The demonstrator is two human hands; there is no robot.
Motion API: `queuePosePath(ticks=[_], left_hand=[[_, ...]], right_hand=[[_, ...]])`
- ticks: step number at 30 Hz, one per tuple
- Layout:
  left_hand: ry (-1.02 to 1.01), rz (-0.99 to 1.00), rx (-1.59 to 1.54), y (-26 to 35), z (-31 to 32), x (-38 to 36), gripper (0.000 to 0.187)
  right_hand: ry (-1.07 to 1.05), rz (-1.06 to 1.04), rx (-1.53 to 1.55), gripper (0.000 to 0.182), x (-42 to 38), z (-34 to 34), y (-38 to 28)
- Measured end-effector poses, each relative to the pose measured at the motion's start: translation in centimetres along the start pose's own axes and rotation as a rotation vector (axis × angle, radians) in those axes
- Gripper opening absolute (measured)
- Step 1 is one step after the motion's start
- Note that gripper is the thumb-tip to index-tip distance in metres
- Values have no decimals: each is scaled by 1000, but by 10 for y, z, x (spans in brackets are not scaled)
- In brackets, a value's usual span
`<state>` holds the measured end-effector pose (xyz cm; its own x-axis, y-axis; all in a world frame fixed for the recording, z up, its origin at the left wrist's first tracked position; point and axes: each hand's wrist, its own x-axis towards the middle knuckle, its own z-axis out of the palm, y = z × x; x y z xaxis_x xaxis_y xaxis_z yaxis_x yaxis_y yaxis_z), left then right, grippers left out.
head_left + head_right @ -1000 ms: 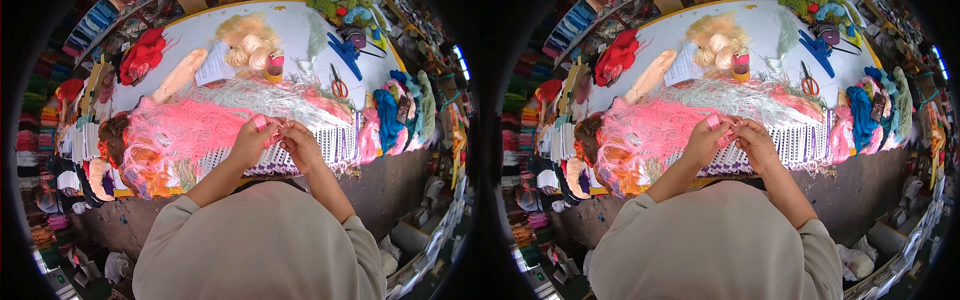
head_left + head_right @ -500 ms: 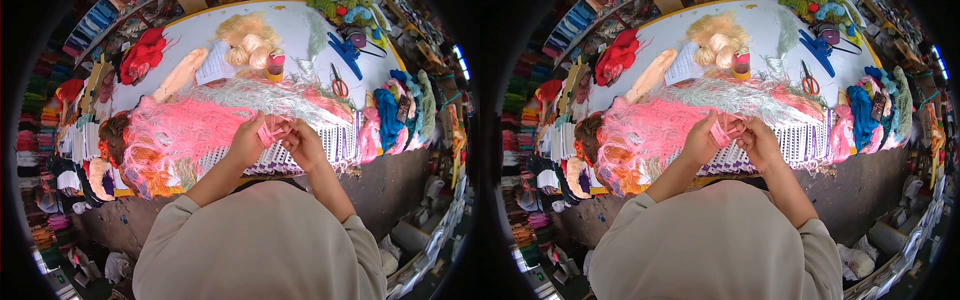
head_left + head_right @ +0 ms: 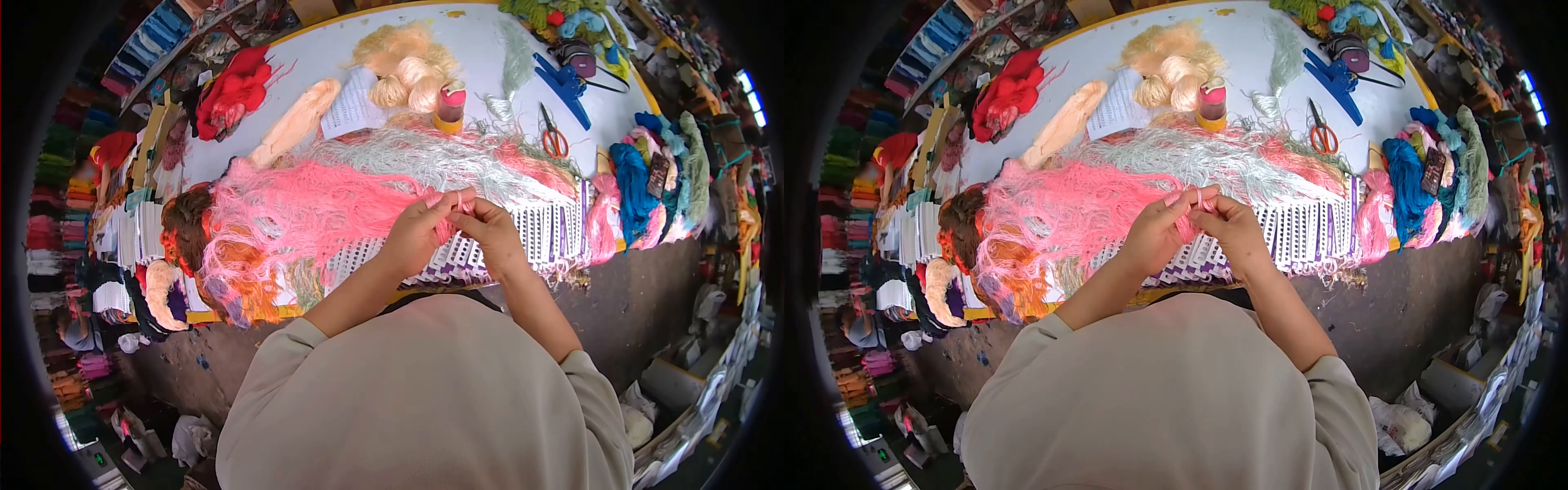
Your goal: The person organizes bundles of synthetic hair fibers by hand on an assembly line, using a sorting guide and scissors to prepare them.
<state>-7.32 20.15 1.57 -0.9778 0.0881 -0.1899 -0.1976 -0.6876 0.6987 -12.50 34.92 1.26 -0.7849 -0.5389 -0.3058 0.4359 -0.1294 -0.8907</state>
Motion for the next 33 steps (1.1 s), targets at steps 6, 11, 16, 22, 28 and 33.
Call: queuePosePath(ticks=[6, 11, 16, 22, 28, 33], left_hand=[[2, -17, -76, 6, -4, -6, 39], [15, 33, -101, 8, -7, -12, 36], [17, 28, -92, 5, -15, -17, 35], [36, -46, -124, 6, -14, -18, 38], [39, -48, -129, 2, -13, -2, 39], [-17, 10, -20, -5, -3, 19, 34]], right_hand=[[5, 21, 67, 7, -3, 4, -1], [-5, 70, 272, 5, -5, 11, 0], [34, 58, 200, 5, -9, 18, 5], [29, 21, -48, 6, -13, 20, 7], [-4, 35, -98, 6, -3, 4, 5], [-24, 106, 143, 8, 4, -22, -13]])
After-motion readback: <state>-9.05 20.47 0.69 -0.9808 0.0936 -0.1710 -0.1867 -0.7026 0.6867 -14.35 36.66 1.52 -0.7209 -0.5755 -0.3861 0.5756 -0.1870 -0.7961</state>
